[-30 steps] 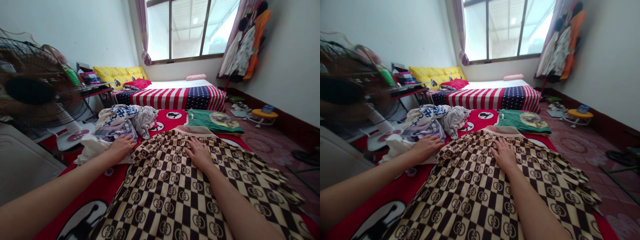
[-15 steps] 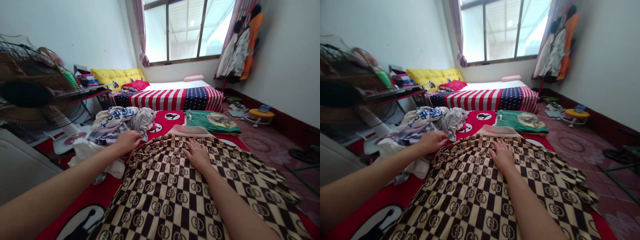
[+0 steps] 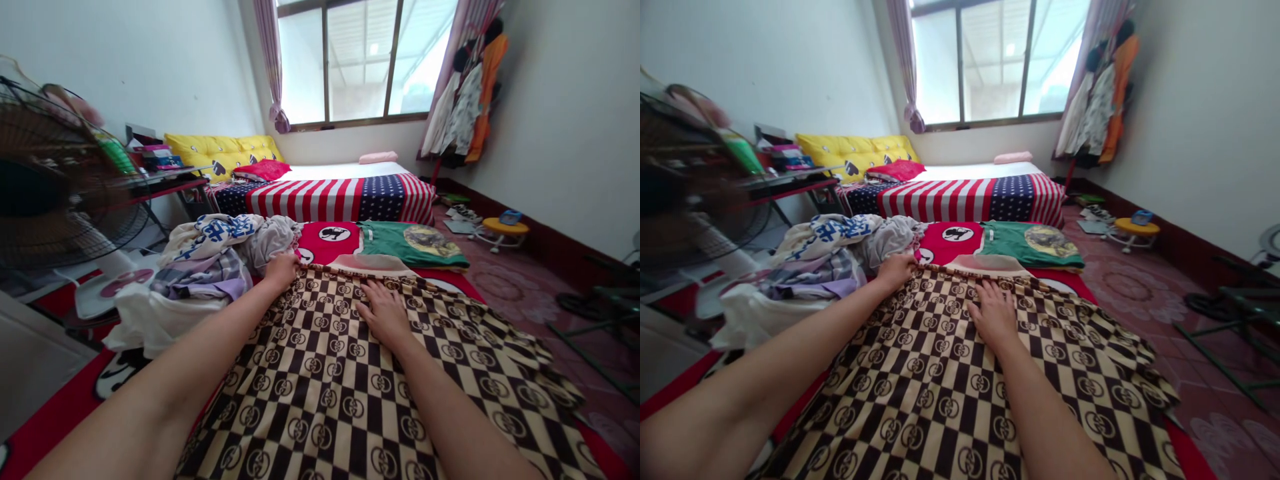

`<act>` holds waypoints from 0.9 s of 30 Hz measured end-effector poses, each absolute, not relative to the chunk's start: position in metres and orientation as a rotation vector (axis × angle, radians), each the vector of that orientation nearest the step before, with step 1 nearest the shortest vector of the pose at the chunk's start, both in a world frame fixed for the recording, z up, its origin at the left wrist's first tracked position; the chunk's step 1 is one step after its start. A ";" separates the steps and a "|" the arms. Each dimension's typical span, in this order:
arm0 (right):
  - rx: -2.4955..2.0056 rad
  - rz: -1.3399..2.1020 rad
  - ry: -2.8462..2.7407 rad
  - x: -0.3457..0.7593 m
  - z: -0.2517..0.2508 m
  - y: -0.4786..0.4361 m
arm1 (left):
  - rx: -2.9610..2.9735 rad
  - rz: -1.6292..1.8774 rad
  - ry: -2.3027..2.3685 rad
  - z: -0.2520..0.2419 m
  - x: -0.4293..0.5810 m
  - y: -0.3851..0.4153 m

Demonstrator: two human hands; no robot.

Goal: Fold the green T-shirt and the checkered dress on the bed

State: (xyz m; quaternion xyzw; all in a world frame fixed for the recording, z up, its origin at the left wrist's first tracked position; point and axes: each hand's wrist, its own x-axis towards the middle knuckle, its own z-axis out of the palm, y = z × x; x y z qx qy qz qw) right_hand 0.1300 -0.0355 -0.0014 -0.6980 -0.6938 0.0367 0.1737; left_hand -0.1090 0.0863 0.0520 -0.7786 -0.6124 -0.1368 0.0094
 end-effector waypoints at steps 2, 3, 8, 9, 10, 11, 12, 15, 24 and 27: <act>-1.979 0.104 -1.969 0.130 -0.001 -0.036 | -2.424 -0.371 -1.928 0.051 -0.103 0.088; -1.977 0.100 -1.970 0.130 0.000 -0.036 | -2.424 -0.356 -1.934 0.052 -0.099 0.088; -1.983 0.085 -1.970 0.128 0.001 -0.037 | -2.528 -0.370 -1.925 0.059 -0.071 0.096; -1.986 0.085 -1.973 0.128 0.002 -0.037 | -2.580 -0.368 -1.900 0.060 -0.065 0.098; -1.987 0.085 -1.977 0.128 0.002 -0.037 | -2.628 -0.370 -1.870 0.059 -0.059 0.100; -1.988 0.085 -1.979 0.128 0.002 -0.037 | -2.661 -0.384 -1.841 0.058 -0.054 0.102; -1.989 0.085 -1.980 0.128 0.002 -0.037 | -2.671 -0.412 -1.818 0.056 -0.049 0.104; -1.987 0.085 -1.977 0.129 0.002 -0.037 | -2.607 -0.543 -1.791 0.049 -0.038 0.107; -2.000 0.098 -1.996 0.129 0.000 -0.036 | -2.587 -0.560 -1.630 0.066 -0.072 0.072; -2.001 0.090 -1.995 0.129 -0.001 -0.036 | -2.541 -0.365 -1.685 0.086 -0.110 0.049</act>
